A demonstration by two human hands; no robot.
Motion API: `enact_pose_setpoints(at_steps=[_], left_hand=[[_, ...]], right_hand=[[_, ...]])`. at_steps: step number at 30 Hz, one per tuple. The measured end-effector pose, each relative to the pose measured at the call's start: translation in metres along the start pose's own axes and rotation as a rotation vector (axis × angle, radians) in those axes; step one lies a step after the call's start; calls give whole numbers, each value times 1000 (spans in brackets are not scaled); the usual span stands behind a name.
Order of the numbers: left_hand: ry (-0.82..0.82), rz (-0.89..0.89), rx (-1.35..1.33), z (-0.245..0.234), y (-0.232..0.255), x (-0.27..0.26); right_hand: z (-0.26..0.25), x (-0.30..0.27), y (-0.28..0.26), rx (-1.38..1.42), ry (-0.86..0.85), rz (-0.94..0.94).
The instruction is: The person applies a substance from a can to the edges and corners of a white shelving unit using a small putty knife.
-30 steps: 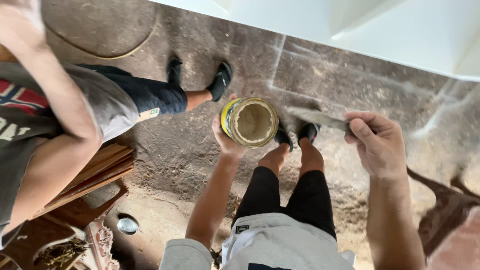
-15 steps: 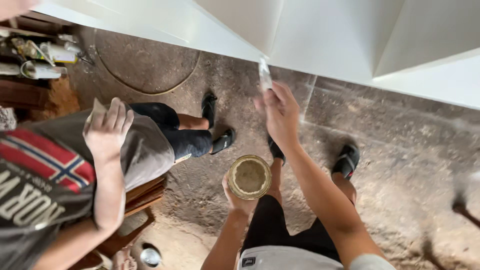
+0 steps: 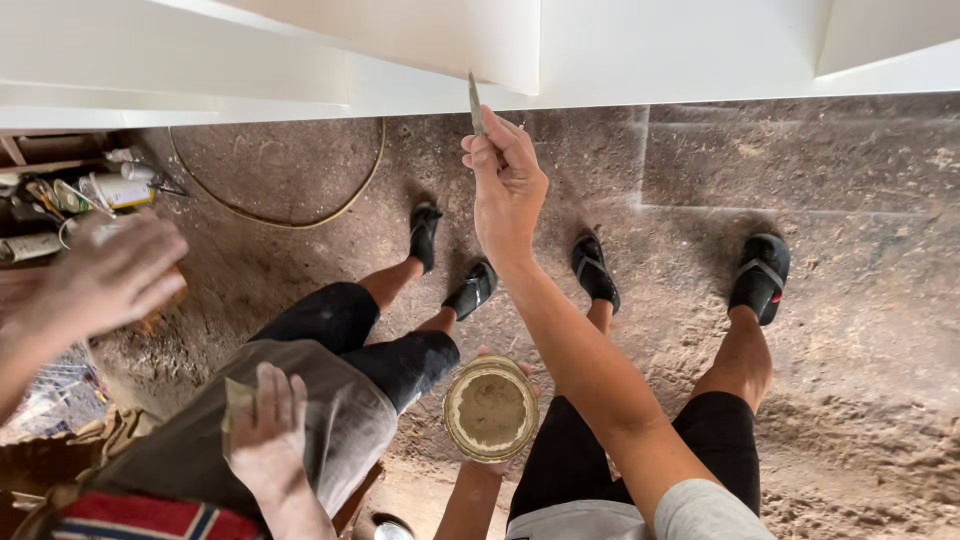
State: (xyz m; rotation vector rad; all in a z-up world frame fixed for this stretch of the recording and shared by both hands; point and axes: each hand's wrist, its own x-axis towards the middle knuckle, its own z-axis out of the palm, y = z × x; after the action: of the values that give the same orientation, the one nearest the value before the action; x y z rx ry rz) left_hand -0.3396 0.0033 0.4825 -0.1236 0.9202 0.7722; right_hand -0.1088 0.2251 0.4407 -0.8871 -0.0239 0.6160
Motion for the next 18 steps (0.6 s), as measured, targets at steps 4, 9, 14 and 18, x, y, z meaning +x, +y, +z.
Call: enact_pose_setpoints(at_steps=[4, 9, 14, 18], left_hand=[[-23, -18, 15, 2, 14, 1], [-41, -35, 16, 3, 22, 1], [-55, -52, 16, 5, 28, 2], [-67, -60, 14, 6, 32, 2]], right_hand=[[11, 0, 3, 56, 30, -28], [21, -5, 5, 21, 54, -3], [36, -11, 7, -89, 92, -31], [37, -18, 6, -87, 81, -30]])
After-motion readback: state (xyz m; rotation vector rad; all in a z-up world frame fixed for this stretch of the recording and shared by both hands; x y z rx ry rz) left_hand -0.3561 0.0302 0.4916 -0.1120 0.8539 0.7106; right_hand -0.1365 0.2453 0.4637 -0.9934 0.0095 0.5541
